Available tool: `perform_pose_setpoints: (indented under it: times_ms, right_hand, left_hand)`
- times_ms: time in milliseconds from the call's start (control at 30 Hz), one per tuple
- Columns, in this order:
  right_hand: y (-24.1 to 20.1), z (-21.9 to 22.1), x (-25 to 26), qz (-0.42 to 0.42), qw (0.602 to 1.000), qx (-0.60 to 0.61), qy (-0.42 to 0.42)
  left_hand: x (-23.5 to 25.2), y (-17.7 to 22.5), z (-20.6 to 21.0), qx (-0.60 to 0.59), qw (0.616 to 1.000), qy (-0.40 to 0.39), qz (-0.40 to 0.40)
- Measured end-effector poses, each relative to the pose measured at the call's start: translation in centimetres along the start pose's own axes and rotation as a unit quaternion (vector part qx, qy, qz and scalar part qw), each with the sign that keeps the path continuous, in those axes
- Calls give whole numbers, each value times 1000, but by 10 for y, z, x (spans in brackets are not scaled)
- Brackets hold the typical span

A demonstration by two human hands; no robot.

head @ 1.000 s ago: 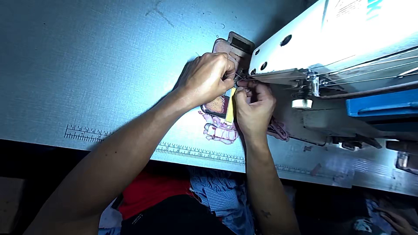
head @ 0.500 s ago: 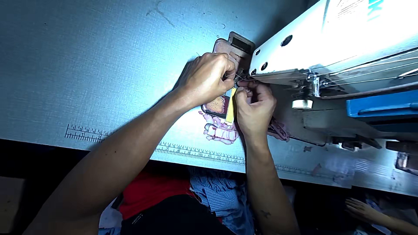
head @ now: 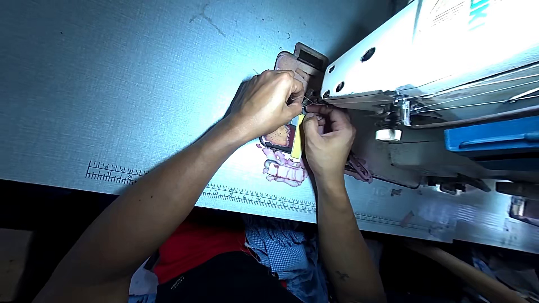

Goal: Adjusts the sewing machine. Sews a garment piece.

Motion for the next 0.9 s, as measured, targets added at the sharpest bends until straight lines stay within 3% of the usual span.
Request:
perform_pose_setpoints:
  times_ms: [900]
  right_hand:
    - [1,0,0,-3,1000,0,-3]
  left_hand:
    - [0,1,0,1,1000,6,-2]
Point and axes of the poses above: each hand's wrist, its own x-axis towards the middle knuckle, its own z-axis out of the palm, y = z × x, the point moved 1 cm from there along x, towards the middle knuckle, and after that the axes turned 2 degrees about z, right-handed, at the moved point
